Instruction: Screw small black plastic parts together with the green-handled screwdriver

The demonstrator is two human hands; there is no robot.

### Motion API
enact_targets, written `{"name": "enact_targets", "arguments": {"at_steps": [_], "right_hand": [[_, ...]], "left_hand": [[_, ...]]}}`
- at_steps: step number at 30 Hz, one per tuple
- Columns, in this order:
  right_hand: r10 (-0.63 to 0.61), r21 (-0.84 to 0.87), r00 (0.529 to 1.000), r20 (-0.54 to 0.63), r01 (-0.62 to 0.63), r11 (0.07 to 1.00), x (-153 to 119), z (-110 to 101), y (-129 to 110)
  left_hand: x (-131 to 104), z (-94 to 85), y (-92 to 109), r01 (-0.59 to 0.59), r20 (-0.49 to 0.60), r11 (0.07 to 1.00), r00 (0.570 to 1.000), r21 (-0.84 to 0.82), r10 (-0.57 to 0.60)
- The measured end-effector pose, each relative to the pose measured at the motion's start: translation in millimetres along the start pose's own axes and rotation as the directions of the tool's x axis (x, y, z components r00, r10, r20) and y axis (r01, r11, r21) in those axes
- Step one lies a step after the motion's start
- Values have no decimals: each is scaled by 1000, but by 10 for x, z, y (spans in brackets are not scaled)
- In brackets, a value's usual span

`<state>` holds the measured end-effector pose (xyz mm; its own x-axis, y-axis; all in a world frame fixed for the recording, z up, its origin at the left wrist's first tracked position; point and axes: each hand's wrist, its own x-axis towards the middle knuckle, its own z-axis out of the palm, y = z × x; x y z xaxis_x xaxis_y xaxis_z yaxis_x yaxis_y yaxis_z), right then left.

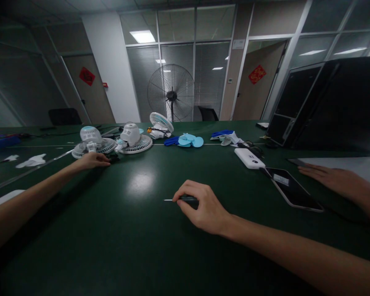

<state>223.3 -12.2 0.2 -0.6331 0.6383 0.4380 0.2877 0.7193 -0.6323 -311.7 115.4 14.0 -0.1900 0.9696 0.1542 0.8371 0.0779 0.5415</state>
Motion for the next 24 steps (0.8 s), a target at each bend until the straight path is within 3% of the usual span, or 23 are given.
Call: {"name": "enact_targets", "arguments": {"at_steps": [3,8,14,19,24], "right_hand": [[-4,-8,1000,-3,4,1000,-1,2,0],[7,-6,1000,4,-7,1000,-5,-1,9],[12,16,1000,19,-12,1000,-2,6,20],[6,11,1000,13,-6,1000,-4,-1,13],[13,10,1000,25,-13,1000,6,-8,-11]], "left_hand": [[-30,-6,8,-29,88,993,996,116,19],[-61,15,57,-88,112,971,992,222,64],[-123,22,133,-101,31,958,995,268,96],[-193,3,192,-68,-20,975,997,210,73],[-223,-23,224,-105,-91,977,988,183,123]]}}
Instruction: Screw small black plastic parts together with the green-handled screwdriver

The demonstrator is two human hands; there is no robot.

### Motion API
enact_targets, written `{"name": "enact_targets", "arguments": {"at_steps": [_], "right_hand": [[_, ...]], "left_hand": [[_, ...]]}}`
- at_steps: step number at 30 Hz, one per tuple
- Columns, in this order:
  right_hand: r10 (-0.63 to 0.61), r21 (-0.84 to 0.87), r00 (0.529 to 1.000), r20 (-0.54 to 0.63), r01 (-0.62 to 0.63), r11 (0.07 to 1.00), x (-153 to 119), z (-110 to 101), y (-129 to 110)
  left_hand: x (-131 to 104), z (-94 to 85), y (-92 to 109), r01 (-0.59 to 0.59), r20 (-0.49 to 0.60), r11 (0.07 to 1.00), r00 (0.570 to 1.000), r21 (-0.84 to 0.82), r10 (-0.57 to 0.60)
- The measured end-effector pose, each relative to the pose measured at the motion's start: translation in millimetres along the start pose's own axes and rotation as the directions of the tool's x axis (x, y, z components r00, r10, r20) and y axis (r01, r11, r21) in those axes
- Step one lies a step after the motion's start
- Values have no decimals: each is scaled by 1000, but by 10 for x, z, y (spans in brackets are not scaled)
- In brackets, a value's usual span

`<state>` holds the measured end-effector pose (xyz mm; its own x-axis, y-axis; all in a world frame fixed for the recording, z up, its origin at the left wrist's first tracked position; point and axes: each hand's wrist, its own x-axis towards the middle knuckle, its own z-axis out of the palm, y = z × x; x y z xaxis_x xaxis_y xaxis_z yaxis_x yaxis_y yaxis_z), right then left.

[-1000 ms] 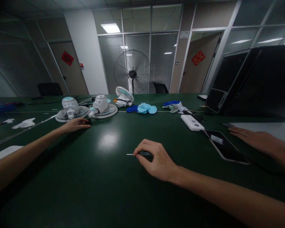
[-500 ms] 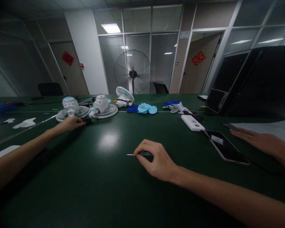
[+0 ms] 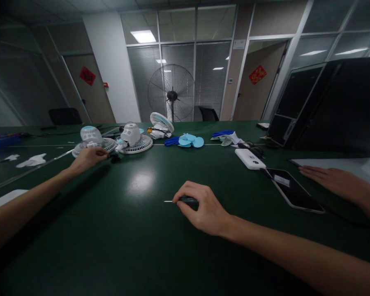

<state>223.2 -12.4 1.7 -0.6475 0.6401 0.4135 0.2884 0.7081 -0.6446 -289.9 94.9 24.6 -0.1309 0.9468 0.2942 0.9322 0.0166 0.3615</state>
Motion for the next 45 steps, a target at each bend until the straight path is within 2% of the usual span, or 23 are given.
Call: {"name": "enact_targets", "arguments": {"at_steps": [9,18,25,37,39,43,45], "right_hand": [[-11,-15,1000,-8,11,1000,4,3,6],[-8,-6,1000,3,8,1000,0,5,20],[-7,-6,1000,-4,7,1000,4,3,3],[-3,-2,1000,10,3,1000,9,1,-2],[-10,-9,1000,1,10,1000,11,6,15],[-7,-13,1000,-8,7,1000,6,14,38],[1,-7,1000,-2,-1,1000,4,12,26]], "left_hand": [[20,56,-7,-13,-64,1000,998,-3,12],[5,167,49,-20,-57,998,998,-57,17],[-20,329,77,160,-28,975,986,-156,-167],[41,427,-41,233,-15,933,969,-275,-247],[34,442,-24,201,-23,945,977,-257,-214],[-5,476,25,-1,-62,996,998,-87,-4],[-10,483,32,-31,-77,999,997,-38,28]]}}
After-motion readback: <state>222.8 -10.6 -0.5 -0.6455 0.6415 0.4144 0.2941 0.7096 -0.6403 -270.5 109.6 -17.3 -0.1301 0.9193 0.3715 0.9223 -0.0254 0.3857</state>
